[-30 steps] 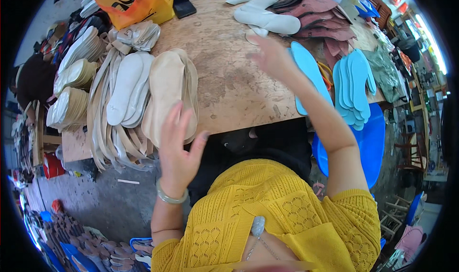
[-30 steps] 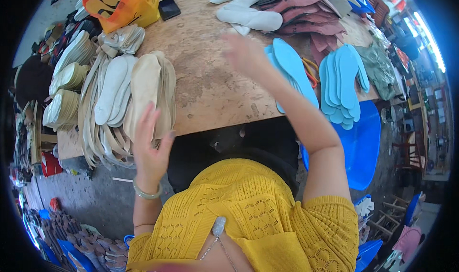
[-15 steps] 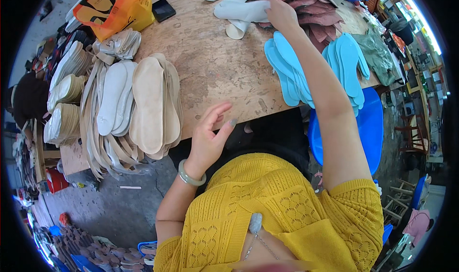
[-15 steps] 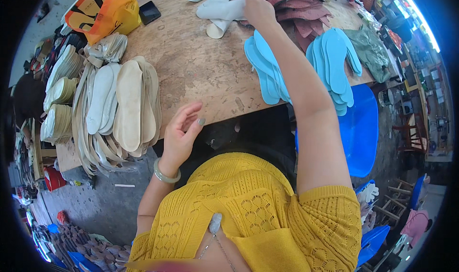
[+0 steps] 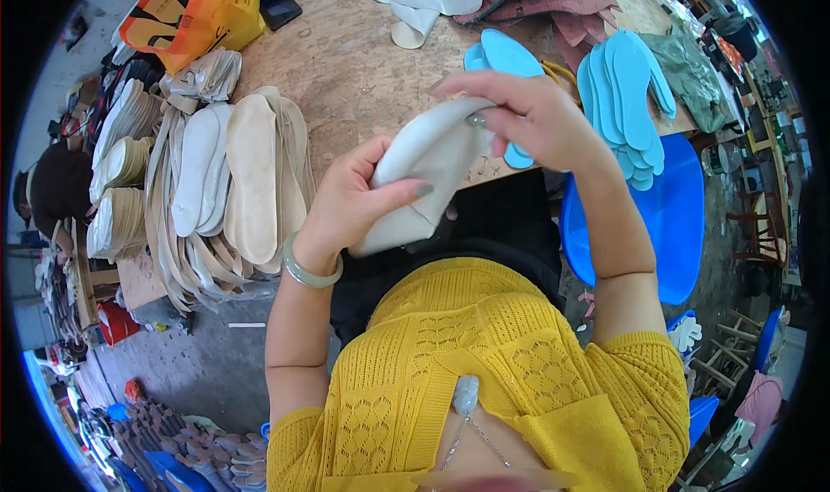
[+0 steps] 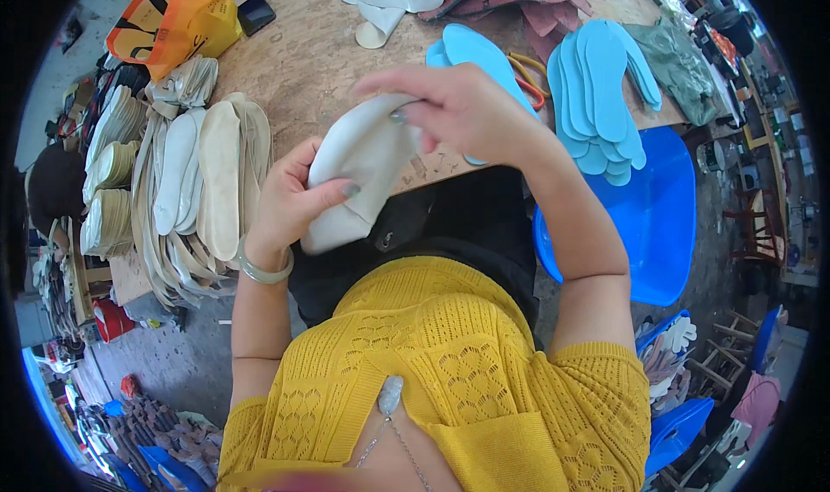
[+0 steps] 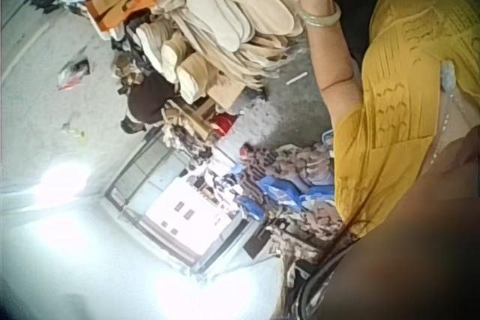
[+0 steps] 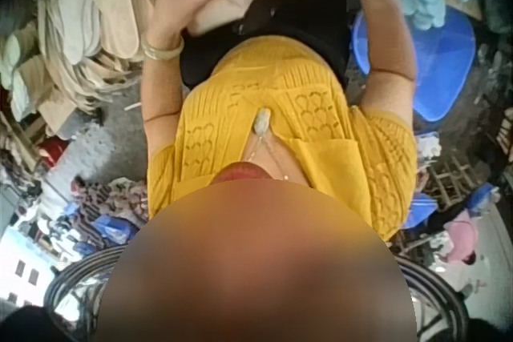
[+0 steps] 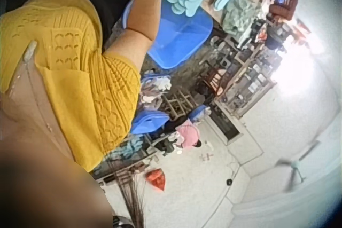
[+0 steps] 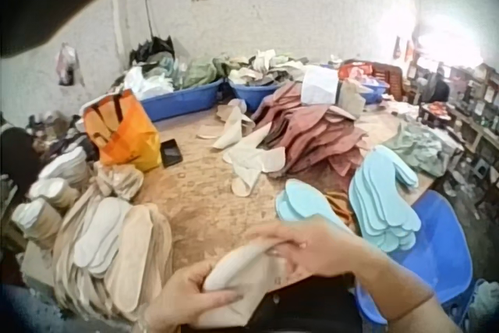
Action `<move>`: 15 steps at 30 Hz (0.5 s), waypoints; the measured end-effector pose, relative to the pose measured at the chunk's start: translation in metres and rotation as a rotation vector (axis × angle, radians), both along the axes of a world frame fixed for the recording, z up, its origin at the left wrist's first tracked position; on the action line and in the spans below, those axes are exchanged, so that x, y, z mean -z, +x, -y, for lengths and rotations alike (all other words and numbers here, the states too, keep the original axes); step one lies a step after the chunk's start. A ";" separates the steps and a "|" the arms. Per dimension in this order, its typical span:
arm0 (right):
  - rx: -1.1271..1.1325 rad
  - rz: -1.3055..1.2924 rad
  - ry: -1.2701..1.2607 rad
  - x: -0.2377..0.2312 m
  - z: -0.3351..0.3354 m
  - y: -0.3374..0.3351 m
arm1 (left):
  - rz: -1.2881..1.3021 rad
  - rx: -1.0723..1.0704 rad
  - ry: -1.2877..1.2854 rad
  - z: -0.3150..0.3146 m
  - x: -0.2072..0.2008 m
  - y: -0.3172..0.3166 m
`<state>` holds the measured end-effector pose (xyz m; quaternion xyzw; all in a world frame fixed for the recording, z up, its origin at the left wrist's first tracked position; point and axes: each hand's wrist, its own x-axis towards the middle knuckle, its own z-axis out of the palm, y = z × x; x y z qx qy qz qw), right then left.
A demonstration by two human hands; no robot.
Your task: Cutting and assembling shoe insole components at a manufacturing station.
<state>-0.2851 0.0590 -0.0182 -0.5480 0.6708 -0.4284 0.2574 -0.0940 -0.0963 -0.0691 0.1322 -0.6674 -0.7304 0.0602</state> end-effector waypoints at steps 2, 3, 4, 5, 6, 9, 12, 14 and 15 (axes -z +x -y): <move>0.083 0.187 0.039 0.029 -0.009 -0.015 | 0.040 -0.026 0.096 -0.001 0.011 0.000; 0.160 0.363 0.082 0.046 -0.011 -0.020 | 0.067 -0.059 0.195 0.000 0.020 0.000; 0.156 0.379 0.084 0.060 -0.011 -0.021 | 0.086 -0.062 0.151 0.008 0.039 0.003; 0.229 0.419 0.078 0.071 -0.012 -0.023 | 0.100 -0.066 0.151 0.011 0.046 0.002; 0.301 0.459 0.074 0.083 -0.012 -0.024 | 0.114 -0.119 0.111 0.013 0.051 0.001; 0.382 -0.088 -0.091 0.125 -0.005 -0.016 | 0.172 -0.202 -0.053 0.019 0.068 -0.007; 0.459 -0.325 -0.008 0.128 0.001 -0.005 | 0.195 -0.281 -0.718 0.021 0.073 -0.009; 0.496 -0.469 0.022 0.131 0.000 -0.004 | 0.348 -0.250 -0.709 0.019 0.072 -0.008; 0.496 -0.444 0.000 0.129 -0.002 -0.006 | 0.352 -0.245 -0.711 0.019 0.070 -0.006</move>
